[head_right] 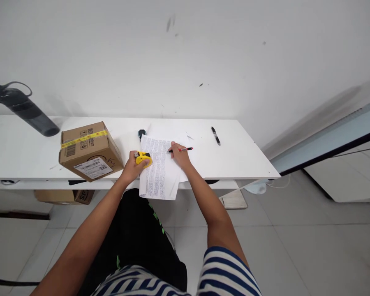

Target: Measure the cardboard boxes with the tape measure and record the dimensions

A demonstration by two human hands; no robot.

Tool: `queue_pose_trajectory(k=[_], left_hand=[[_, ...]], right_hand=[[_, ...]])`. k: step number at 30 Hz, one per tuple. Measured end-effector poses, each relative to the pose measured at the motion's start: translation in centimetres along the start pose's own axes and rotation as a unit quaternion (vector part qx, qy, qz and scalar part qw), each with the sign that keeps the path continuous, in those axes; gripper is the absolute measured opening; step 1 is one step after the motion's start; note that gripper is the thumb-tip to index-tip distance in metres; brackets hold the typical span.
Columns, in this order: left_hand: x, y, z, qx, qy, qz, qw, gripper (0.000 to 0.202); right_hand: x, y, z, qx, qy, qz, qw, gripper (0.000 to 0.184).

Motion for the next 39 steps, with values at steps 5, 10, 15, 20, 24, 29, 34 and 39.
queue_pose_trajectory(k=[5, 10, 15, 20, 24, 29, 34, 39], left_hand=[[-0.2, 0.0, -0.4, 0.01, 0.016, 0.061, 0.998, 0.051], [-0.1, 0.0, -0.3, 0.018, 0.007, 0.06, 0.998, 0.052], [-0.1, 0.0, 0.0, 0.02, 0.017, 0.065, 0.998, 0.052], [-0.2, 0.1, 0.0, -0.008, 0.04, 0.051, 0.998, 0.055], [-0.2, 0.1, 0.0, -0.013, 0.038, 0.04, 0.998, 0.06], [-0.2, 0.1, 0.2, -0.012, 0.02, 0.051, 0.998, 0.062], [-0.1, 0.0, 0.6, -0.007, 0.011, 0.052, 0.999, 0.062], [0.0, 0.0, 0.4, -0.018, 0.003, 0.049, 0.999, 0.063]], right_hand=[[0.1, -0.2, 0.1, 0.028, -0.017, -0.004, 0.999, 0.041], [0.4, -0.2, 0.0, 0.025, -0.007, 0.004, 1.0, 0.038], [0.3, -0.1, -0.1, 0.029, -0.01, 0.01, 0.999, 0.034], [0.2, 0.1, 0.2, 0.024, -0.013, -0.001, 1.0, 0.035], [0.2, 0.2, 0.3, 0.029, -0.014, 0.006, 0.999, 0.035], [0.2, 0.2, 0.3, 0.034, -0.02, 0.011, 0.999, 0.036], [0.1, 0.3, 0.5, 0.037, -0.019, -0.012, 0.999, 0.036], [0.1, 0.4, 0.6, 0.041, -0.014, 0.002, 0.999, 0.033]])
Point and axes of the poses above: each hand's wrist, its own y-axis away from the middle knuckle, its own x-axis out of the palm, z = x × y, the point moved 1 cm from there along -y, towards the middle knuckle, and after that the axes turned 2 degrees about -y, right-handed, at the moved point
